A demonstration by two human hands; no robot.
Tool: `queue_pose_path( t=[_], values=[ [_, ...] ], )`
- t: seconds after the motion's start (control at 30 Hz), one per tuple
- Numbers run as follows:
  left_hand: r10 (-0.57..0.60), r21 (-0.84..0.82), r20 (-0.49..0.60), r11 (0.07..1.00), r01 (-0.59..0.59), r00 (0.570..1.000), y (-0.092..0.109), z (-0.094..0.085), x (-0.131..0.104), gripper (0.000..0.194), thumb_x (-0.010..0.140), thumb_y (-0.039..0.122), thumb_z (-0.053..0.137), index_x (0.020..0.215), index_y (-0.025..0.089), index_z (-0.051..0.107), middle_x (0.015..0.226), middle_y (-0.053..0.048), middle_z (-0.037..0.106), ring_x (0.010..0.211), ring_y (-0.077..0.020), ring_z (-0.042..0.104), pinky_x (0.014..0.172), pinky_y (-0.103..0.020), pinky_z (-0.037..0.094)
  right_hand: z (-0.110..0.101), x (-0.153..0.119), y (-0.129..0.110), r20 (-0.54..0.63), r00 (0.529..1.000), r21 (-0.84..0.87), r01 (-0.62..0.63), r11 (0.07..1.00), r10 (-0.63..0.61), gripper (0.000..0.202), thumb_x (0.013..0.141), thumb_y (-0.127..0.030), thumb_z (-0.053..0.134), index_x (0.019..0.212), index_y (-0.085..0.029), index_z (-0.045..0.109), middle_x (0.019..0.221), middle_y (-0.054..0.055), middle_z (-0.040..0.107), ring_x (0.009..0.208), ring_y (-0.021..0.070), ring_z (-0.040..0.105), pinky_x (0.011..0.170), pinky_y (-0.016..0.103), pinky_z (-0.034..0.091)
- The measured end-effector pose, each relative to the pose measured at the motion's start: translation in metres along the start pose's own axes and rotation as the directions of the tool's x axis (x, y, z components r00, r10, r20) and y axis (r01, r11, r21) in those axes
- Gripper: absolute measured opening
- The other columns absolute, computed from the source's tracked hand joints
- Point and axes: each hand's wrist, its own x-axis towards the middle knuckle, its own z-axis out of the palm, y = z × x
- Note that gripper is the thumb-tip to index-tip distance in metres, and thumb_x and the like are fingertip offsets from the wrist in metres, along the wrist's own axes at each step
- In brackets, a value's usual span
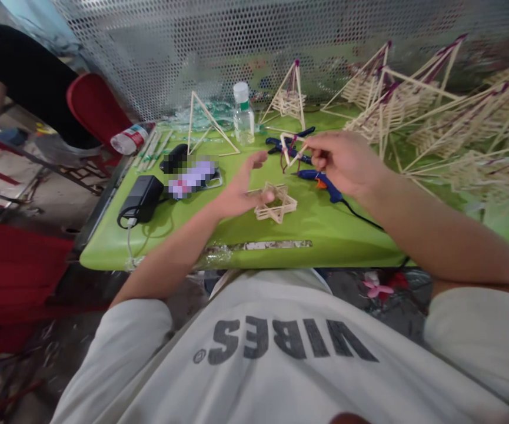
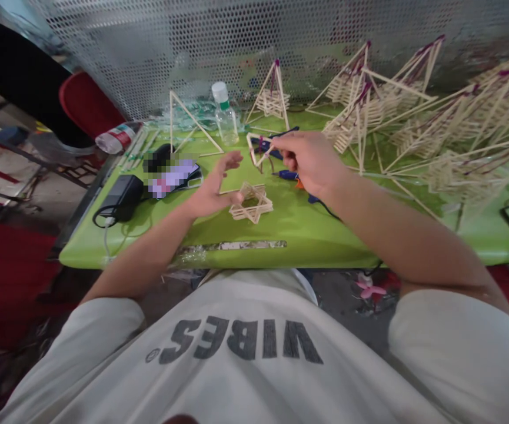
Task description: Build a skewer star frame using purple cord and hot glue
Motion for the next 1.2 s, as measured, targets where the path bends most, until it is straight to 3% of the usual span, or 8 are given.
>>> queue_pose_path(
  t=[0.13,0.27,0.43,0.6,0.77,0.93,1.07,1.2],
  values=[
    [0.031,-0.13,-0.135,0.99,-0.049,0.99,-0.002,-0.005,0.005,0.072,0.095,0.081,0.078,0.145,0.03,0.07,0.167,-0.018,0.057,0.161,-0.0388,0.054,0.137,-0.062,0.043,0.023,-0.019,-0.007,0.111,0.993,-0.011,-0.027,1.0,0.028,0.045,0.08,-0.063,0.103,0.073,-0.029,0.074,0.063,0.0,0.056,0.056,0.0146,0.041,0.052,0.038,0.031],
    [0.074,-0.273,-0.117,0.956,-0.104,0.99,0.003,-0.003,0.006,0.041,0.098,0.064,0.085,0.111,0.025,0.081,0.14,-0.014,0.07,0.149,-0.0325,0.061,0.133,-0.054,0.047,0.034,-0.031,-0.023,0.126,0.989,-0.027,-0.069,0.997,0.072,0.05,0.079,-0.062,0.104,0.066,-0.026,0.071,0.063,0.0,0.054,0.059,0.0128,0.04,0.055,0.037,0.029],
    [-0.002,-0.613,-0.089,0.788,-0.053,0.996,0.006,-0.004,0.006,0.034,0.088,0.049,0.089,0.083,0.02,0.072,0.1,-0.008,0.077,0.1,-0.0227,0.075,0.091,-0.037,0.061,0.039,-0.045,-0.038,0.085,0.994,-0.048,-0.06,0.997,0.064,0.037,0.081,-0.055,0.103,0.074,-0.026,0.08,0.066,0.0,0.056,0.064,0.0139,0.041,0.059,0.035,0.031],
    [-0.135,-0.8,0.004,0.595,0.084,0.991,0.014,-0.01,0.001,0.035,0.083,0.047,0.086,0.098,0.021,0.07,0.069,0.0,0.07,0.048,-0.0121,0.055,0.049,-0.027,0.044,0.044,-0.055,-0.033,0.078,0.996,-0.085,-0.041,0.996,0.047,0.029,0.084,-0.047,0.1,0.077,-0.025,0.082,0.067,0.0,0.059,0.065,0.0143,0.044,0.062,0.036,0.032],
    [-0.192,-0.67,-0.117,0.739,0.065,0.974,0.022,-0.007,0.003,0.052,0.085,0.065,0.097,0.096,0.019,0.077,0.053,0.008,0.05,0.042,-0.0051,0.036,0.043,-0.023,0.026,0.049,-0.062,-0.025,0.083,0.995,-0.124,-0.046,0.991,0.057,0.034,0.083,-0.049,0.099,0.073,-0.024,0.079,0.066,-0.001,0.059,0.065,0.0136,0.043,0.063,0.035,0.032],
    [-0.111,-0.511,-0.214,0.86,-0.015,0.97,0.021,-0.006,0.002,0.046,0.087,0.058,0.099,0.082,0.017,0.082,0.059,0.004,0.056,0.047,-0.0036,0.038,0.044,-0.023,0.021,0.043,-0.059,-0.017,0.113,0.992,-0.191,-0.031,0.981,0.053,0.032,0.092,-0.055,0.093,0.083,-0.026,0.083,0.072,0.0,0.064,0.068,0.015,0.048,0.065,0.035,0.039],
    [-0.079,-0.529,-0.221,0.847,-0.051,0.972,0.021,-0.008,0.001,0.04,0.085,0.054,0.102,0.084,0.018,0.086,0.059,0.004,0.057,0.048,-0.0034,0.037,0.046,-0.023,0.022,0.034,-0.05,-0.013,0.201,0.979,-0.194,0.013,0.981,0.027,0.058,0.104,-0.082,0.065,0.119,-0.03,0.086,0.104,0.005,0.082,0.098,0.0239,0.071,0.094,0.042,0.056],
    [-0.094,-0.566,-0.199,0.823,-0.037,0.975,0.024,-0.008,0.0,0.04,0.078,0.053,0.107,0.081,0.018,0.087,0.057,0.003,0.059,0.048,-0.0032,0.036,0.046,-0.023,0.02,0.036,-0.045,-0.018,0.409,0.884,-0.131,-0.187,0.973,0.225,0.091,0.102,-0.099,0.033,0.136,-0.029,0.08,0.105,0.008,0.086,0.11,0.0327,0.079,0.104,0.05,0.059]
  ],
)
